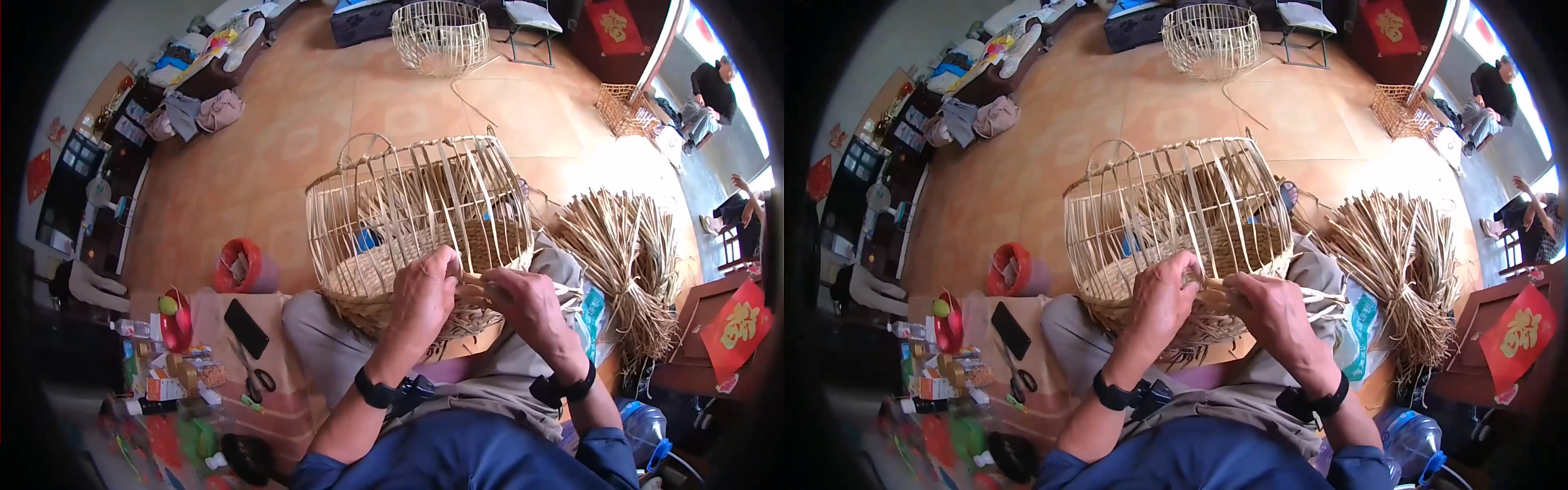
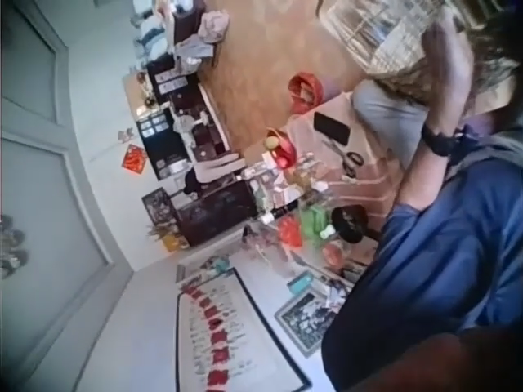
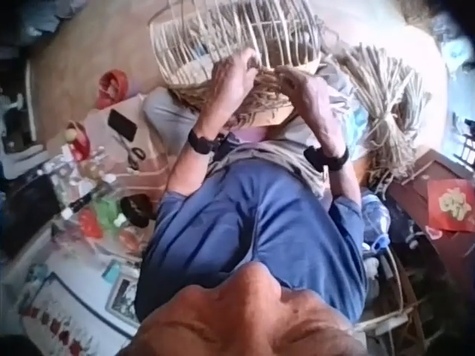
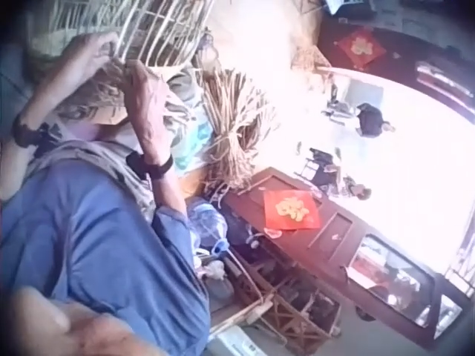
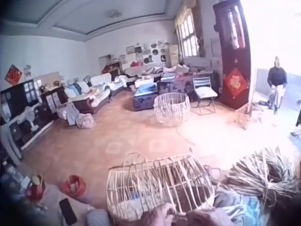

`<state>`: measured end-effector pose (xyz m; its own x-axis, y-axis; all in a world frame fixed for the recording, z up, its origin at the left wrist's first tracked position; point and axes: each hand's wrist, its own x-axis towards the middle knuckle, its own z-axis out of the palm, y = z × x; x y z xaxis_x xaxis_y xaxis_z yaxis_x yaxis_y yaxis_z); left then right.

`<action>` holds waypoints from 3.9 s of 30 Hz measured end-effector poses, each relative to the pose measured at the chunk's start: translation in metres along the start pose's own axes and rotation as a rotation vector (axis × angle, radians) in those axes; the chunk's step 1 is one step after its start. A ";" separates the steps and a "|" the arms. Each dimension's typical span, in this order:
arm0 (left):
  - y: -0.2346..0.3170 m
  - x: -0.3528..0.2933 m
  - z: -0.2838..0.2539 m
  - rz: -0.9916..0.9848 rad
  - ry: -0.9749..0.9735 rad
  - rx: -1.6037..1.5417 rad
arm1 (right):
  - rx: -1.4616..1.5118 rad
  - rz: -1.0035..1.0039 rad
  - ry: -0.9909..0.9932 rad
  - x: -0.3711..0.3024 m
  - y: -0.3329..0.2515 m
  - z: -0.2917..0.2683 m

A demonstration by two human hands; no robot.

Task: Weaving a large bamboo or wicker basket using thin strips of material.

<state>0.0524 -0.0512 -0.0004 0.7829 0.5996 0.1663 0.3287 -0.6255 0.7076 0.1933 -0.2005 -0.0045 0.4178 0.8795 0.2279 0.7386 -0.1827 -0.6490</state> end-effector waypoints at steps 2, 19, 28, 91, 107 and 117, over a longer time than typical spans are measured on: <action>-0.001 0.001 0.000 -0.020 -0.006 -0.017 | 0.077 0.019 -0.090 0.006 0.005 0.003; -0.011 -0.017 0.004 0.091 -0.093 0.079 | -0.245 -0.101 0.009 0.008 0.030 0.006; -0.007 -0.005 0.000 -0.039 -0.097 -0.114 | -0.273 -0.183 0.089 -0.016 0.007 0.022; -0.028 -0.026 0.069 0.185 0.077 0.536 | -0.298 -0.205 -0.061 0.064 0.005 0.041; -0.020 -0.021 0.051 0.168 0.015 0.178 | 1.279 0.593 0.101 -0.001 0.062 0.021; -0.026 -0.026 0.039 0.283 0.128 0.167 | 0.502 0.316 -0.228 0.026 0.022 0.020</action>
<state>0.0444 -0.0700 -0.0503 0.7862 0.4416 0.4324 0.1982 -0.8428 0.5004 0.2103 -0.1729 -0.0272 0.4112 0.8984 -0.1543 0.2372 -0.2689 -0.9335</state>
